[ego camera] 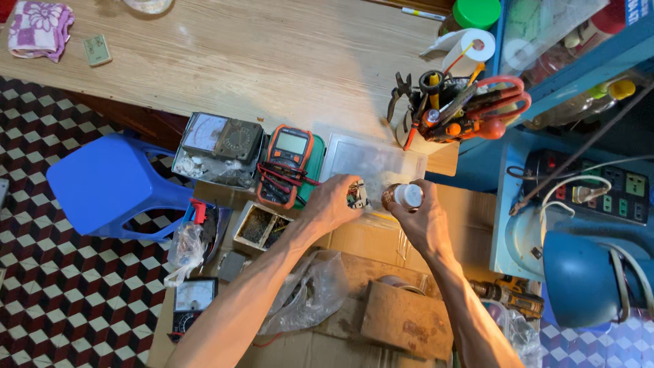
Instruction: The person uses a hammer to tap a small electrical component, then handles a second component with copper windings. They apply a substance from a small bottle to the second component and continue to manipulate it with their fingers.
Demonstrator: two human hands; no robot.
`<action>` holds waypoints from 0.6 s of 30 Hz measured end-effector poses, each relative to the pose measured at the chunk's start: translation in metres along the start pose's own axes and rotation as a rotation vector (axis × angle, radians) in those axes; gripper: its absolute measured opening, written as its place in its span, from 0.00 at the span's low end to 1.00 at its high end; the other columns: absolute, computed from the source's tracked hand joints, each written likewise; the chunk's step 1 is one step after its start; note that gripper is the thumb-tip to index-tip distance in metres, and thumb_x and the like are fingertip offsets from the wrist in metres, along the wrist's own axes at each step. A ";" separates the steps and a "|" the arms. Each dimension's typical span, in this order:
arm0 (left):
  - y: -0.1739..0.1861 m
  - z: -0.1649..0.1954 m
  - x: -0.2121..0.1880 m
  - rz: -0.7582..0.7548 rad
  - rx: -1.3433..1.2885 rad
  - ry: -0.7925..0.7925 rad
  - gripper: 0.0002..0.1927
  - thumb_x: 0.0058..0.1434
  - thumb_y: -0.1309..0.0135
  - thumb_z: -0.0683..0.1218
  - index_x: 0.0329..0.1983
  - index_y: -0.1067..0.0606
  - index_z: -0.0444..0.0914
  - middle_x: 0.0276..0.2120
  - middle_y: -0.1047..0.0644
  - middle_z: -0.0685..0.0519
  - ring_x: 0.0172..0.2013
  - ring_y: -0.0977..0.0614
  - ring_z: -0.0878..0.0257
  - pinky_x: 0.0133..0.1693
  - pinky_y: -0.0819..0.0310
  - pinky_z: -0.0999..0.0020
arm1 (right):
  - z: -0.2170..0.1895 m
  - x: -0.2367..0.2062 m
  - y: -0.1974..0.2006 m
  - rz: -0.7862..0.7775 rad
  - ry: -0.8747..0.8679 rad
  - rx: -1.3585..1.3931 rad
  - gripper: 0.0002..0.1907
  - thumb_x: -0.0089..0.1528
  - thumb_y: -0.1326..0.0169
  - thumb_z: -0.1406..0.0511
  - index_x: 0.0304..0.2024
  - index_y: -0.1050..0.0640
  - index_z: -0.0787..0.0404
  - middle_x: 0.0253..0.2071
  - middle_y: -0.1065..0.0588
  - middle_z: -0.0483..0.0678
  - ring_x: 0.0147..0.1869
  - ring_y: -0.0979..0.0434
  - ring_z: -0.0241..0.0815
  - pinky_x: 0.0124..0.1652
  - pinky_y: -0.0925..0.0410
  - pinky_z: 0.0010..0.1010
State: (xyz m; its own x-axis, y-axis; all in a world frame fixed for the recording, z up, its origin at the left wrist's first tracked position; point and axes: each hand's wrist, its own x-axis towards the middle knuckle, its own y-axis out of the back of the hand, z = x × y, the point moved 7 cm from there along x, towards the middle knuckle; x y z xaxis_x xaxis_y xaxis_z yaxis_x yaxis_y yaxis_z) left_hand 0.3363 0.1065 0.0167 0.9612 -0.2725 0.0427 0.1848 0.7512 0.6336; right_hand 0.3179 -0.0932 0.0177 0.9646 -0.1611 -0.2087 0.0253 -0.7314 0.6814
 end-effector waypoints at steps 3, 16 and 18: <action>-0.006 0.009 -0.046 -0.083 -0.275 0.177 0.36 0.47 0.31 0.50 0.59 0.28 0.36 0.50 0.20 0.46 0.49 0.17 0.58 0.51 0.23 0.64 | -0.001 -0.051 0.033 0.053 0.041 0.047 0.37 0.52 0.30 0.56 0.56 0.31 0.64 0.47 0.22 0.58 0.48 0.18 0.46 0.46 0.26 0.37; -0.100 0.096 -0.259 -0.115 -0.830 0.382 0.39 0.50 0.28 0.49 0.64 0.31 0.36 0.50 0.20 0.53 0.48 0.19 0.69 0.51 0.23 0.71 | 0.056 -0.252 0.101 -0.044 0.053 0.109 0.34 0.54 0.32 0.60 0.58 0.32 0.65 0.45 0.21 0.54 0.45 0.17 0.42 0.44 0.26 0.33; -0.112 0.098 -0.278 -0.131 -0.924 0.442 0.40 0.50 0.29 0.49 0.64 0.33 0.35 0.51 0.21 0.54 0.48 0.18 0.68 0.52 0.23 0.72 | 0.064 -0.264 0.102 -0.086 0.099 0.137 0.33 0.55 0.33 0.60 0.57 0.31 0.65 0.45 0.21 0.55 0.45 0.18 0.43 0.44 0.26 0.33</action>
State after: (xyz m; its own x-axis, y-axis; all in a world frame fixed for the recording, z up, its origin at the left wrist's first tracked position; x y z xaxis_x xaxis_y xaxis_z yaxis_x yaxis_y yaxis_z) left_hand 0.0279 0.0389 0.0096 0.8771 -0.2804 -0.3900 0.1993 0.9512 -0.2357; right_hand 0.0493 -0.1677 0.0969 0.9816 -0.0333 -0.1878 0.0793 -0.8245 0.5604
